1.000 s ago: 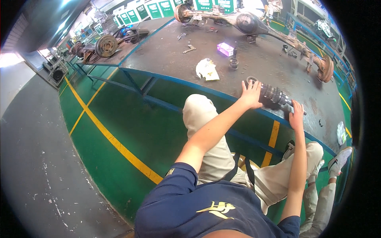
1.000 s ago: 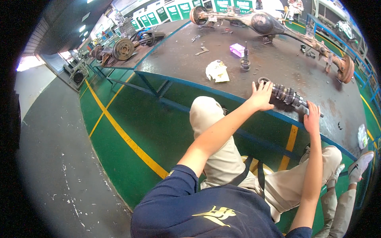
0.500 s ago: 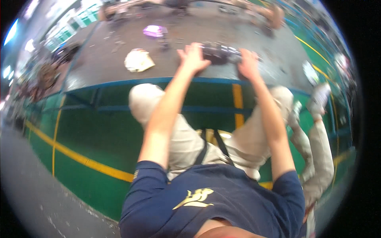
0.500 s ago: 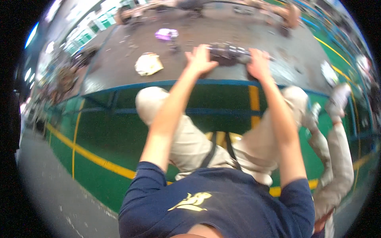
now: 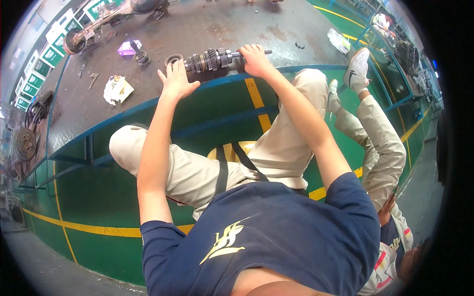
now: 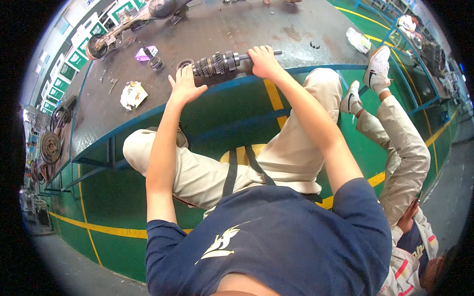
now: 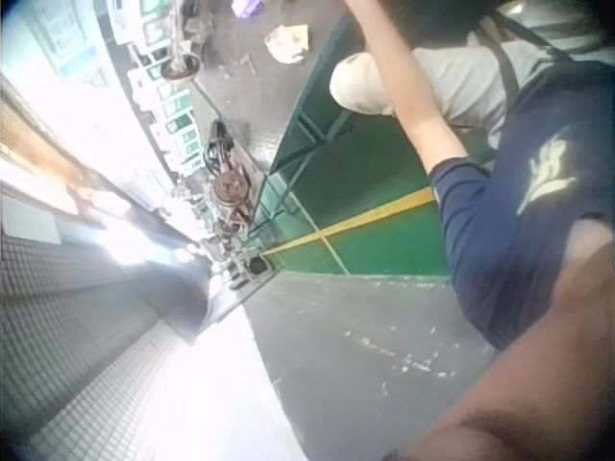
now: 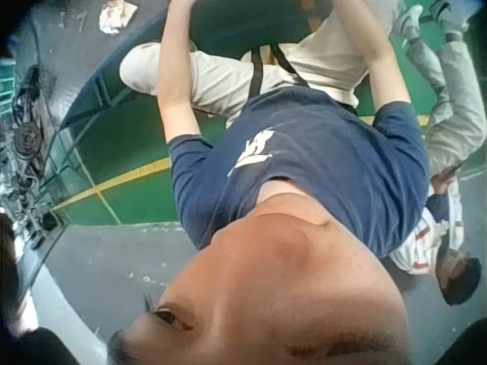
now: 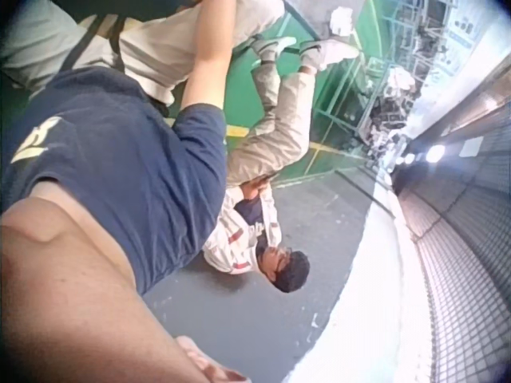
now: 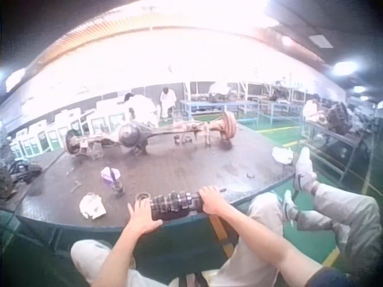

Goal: The person rotates a transmission gear shaft assembly by hand on a workbench, checking the individual gears and the central shaft.

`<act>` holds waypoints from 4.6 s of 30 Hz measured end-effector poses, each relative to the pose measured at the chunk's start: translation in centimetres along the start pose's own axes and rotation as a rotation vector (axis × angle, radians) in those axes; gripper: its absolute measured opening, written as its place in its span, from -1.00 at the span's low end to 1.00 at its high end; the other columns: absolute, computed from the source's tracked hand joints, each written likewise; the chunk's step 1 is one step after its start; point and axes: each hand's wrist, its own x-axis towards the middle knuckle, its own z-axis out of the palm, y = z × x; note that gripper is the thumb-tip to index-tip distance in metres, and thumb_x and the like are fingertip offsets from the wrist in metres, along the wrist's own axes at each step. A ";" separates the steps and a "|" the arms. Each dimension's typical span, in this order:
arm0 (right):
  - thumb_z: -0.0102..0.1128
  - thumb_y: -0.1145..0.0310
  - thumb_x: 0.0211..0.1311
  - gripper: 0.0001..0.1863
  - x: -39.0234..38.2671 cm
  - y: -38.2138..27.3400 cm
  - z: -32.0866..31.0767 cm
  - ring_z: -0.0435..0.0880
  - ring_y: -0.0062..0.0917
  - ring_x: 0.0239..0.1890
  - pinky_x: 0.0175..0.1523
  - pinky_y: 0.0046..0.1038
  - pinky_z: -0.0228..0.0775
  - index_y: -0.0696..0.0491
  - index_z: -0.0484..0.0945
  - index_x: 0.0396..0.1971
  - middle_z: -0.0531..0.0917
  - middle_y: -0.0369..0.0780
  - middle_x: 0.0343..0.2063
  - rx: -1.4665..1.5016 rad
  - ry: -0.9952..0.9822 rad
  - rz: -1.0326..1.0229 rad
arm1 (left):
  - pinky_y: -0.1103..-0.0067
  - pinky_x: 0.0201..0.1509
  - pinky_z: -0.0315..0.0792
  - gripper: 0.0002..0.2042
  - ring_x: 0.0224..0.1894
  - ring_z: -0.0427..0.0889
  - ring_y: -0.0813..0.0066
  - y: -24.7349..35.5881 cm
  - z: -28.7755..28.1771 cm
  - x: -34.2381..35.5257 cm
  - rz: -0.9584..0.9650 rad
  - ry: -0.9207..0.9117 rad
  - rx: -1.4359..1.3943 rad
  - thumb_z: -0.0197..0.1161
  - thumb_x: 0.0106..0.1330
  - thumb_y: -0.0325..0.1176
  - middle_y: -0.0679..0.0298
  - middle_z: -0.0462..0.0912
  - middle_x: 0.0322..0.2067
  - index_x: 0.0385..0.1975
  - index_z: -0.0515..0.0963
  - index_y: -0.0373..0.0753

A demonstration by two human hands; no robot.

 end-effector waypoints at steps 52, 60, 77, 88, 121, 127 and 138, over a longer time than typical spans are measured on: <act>0.12 0.45 -0.05 -0.61 4.6 1.3 2.9 0.48 -0.27 0.09 0.30 -0.15 0.07 0.03 0.52 -0.11 0.59 -0.17 -0.12 -0.215 0.059 0.026 | -0.12 0.44 -0.26 -0.12 0.41 0.13 0.17 -2.6 0.4 8.2 -0.070 -0.040 -0.110 0.28 -0.07 -0.22 0.17 0.23 0.34 0.37 0.11 -0.16; 0.29 0.34 -0.22 -0.70 4.7 1.6 -0.6 0.68 -0.19 -0.13 -0.03 -0.13 0.45 0.04 0.64 -0.36 0.69 -0.10 -0.31 -0.086 -0.256 0.251 | 0.22 0.25 0.33 -0.26 0.23 0.44 0.06 0.3 -0.9 9.2 0.048 0.066 0.008 0.29 -0.05 -0.17 0.05 0.46 0.18 0.27 0.31 -0.08; 0.23 0.10 -0.17 -0.62 0.9 1.0 1.7 0.53 -0.27 -0.12 0.12 -0.23 0.21 0.05 0.60 -0.37 0.61 -0.17 -0.30 0.117 0.367 0.004 | -0.17 0.36 -0.10 -0.29 0.35 0.25 0.13 -4.6 0.8 3.7 0.175 0.072 0.109 0.22 0.07 -0.35 0.12 0.34 0.27 0.33 0.23 -0.13; 0.32 0.16 -0.18 -0.70 4.1 0.5 -2.9 0.70 -0.16 -0.23 -0.13 -0.15 0.53 0.04 0.67 -0.45 0.70 -0.08 -0.41 -0.055 -0.180 0.092 | 0.22 0.24 0.33 -0.29 0.17 0.42 -0.07 -3.4 1.0 6.9 0.282 0.148 0.006 0.32 0.02 -0.19 -0.11 0.47 0.07 0.21 0.30 -0.35; 0.18 0.22 -0.13 -0.50 3.9 0.9 0.8 0.59 -0.13 -0.04 0.08 -0.11 0.34 0.03 0.60 -0.08 0.66 -0.06 -0.18 0.215 -0.097 0.027 | 0.24 0.20 0.35 -0.38 0.12 0.45 -0.09 -2.2 0.3 5.9 0.258 0.174 -0.154 0.25 0.06 -0.31 -0.14 0.48 0.03 0.16 0.29 -0.38; 0.25 0.14 -0.13 -0.58 3.4 -0.2 1.4 0.56 -0.31 -0.05 0.12 -0.23 0.22 0.04 0.59 -0.22 0.64 -0.19 -0.26 0.079 0.026 0.026 | 0.21 0.20 0.33 -0.42 0.10 0.43 -0.13 -2.8 1.7 6.2 0.200 0.132 -0.047 0.28 0.02 -0.33 -0.16 0.47 -0.01 0.08 0.33 -0.38; 0.24 0.33 -0.21 -0.49 1.4 0.1 0.6 0.51 -0.30 0.00 0.17 -0.27 0.18 0.07 0.56 -0.10 0.60 -0.16 -0.19 0.239 0.038 -0.013 | 0.16 0.49 -0.12 -0.05 0.47 -0.07 -0.04 -1.9 2.0 3.8 0.179 0.081 -0.056 0.32 -0.02 -0.26 -0.13 -0.01 0.40 0.37 -0.04 -0.45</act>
